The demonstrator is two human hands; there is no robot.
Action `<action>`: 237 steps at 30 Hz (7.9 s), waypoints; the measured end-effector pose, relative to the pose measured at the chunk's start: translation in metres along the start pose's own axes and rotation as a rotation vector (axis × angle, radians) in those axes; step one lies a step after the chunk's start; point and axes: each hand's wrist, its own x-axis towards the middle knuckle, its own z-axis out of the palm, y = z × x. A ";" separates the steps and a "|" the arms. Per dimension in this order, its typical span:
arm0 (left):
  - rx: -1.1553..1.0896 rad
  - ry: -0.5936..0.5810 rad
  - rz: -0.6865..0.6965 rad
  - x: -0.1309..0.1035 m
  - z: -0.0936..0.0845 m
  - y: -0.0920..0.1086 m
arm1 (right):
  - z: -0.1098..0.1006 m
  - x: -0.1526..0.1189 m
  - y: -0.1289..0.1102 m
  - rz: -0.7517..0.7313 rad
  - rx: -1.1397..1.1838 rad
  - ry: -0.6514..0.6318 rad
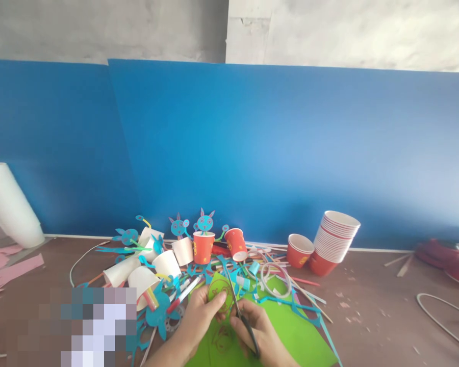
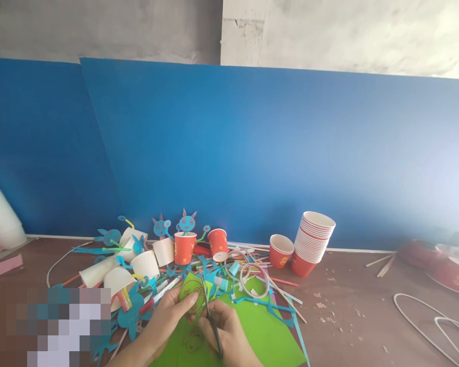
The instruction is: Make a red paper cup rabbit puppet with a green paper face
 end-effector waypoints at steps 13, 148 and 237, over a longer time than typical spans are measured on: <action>-0.048 0.082 -0.050 -0.003 0.004 -0.005 | 0.006 -0.001 -0.016 0.062 0.020 -0.036; 0.016 0.034 -0.121 -0.001 -0.004 0.005 | 0.001 -0.003 -0.014 0.097 -0.023 -0.039; -0.091 0.056 -0.190 -0.001 -0.004 0.005 | 0.002 -0.002 -0.007 0.069 0.041 -0.017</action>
